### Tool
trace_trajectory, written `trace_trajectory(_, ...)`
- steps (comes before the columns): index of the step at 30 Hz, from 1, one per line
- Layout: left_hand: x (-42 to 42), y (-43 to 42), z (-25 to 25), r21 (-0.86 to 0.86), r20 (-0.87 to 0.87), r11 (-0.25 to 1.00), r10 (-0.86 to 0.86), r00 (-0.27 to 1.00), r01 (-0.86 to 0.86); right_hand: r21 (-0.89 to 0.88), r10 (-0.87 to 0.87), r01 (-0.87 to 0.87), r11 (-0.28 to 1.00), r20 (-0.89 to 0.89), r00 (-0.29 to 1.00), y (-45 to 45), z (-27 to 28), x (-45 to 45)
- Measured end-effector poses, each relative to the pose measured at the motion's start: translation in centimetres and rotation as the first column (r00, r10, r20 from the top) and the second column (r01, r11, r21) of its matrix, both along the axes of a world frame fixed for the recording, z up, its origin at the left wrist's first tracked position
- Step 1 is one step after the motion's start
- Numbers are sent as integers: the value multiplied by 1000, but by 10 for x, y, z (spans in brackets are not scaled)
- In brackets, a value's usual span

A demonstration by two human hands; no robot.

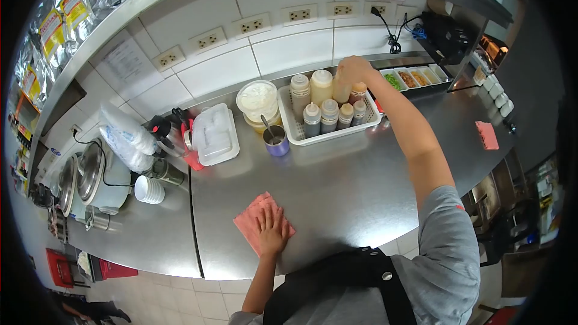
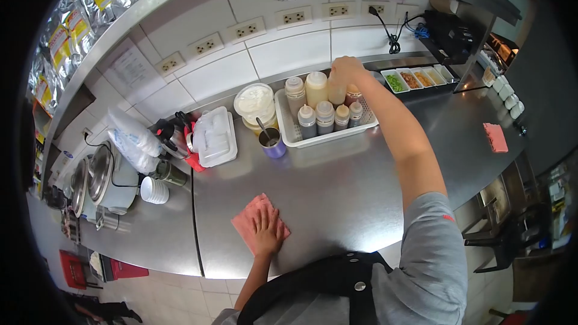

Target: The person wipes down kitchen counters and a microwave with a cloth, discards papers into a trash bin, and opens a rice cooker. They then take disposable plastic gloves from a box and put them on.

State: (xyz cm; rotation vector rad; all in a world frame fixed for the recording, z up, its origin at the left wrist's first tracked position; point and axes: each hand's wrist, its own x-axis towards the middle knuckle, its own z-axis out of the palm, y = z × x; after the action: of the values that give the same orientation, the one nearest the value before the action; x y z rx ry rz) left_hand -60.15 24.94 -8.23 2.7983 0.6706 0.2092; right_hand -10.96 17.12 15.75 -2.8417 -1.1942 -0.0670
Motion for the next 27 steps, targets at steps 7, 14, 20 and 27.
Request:
trace_trajectory(7, 0, 3, -2, 10, 7, 999, -31, 1000, 31, -129, 72, -69, 989, 19, 997, -8, -21, -37)
trace_trajectory(14, -10, 23, -8, 4, 15, 986, -166, 986, 166, 55, -50, 38, 998, 249, 967, -5, -67, -39)
trace_trajectory(20, -6, 24, -4, -50, 17, 988, -148, 989, 149, 203, 73, -112, 973, 189, 979, -31, -20, -91)
trace_trajectory(27, -7, 11, 6, -201, 188, 970, -100, 977, 138, 309, 288, -326, 893, 163, 944, -82, 54, -144)
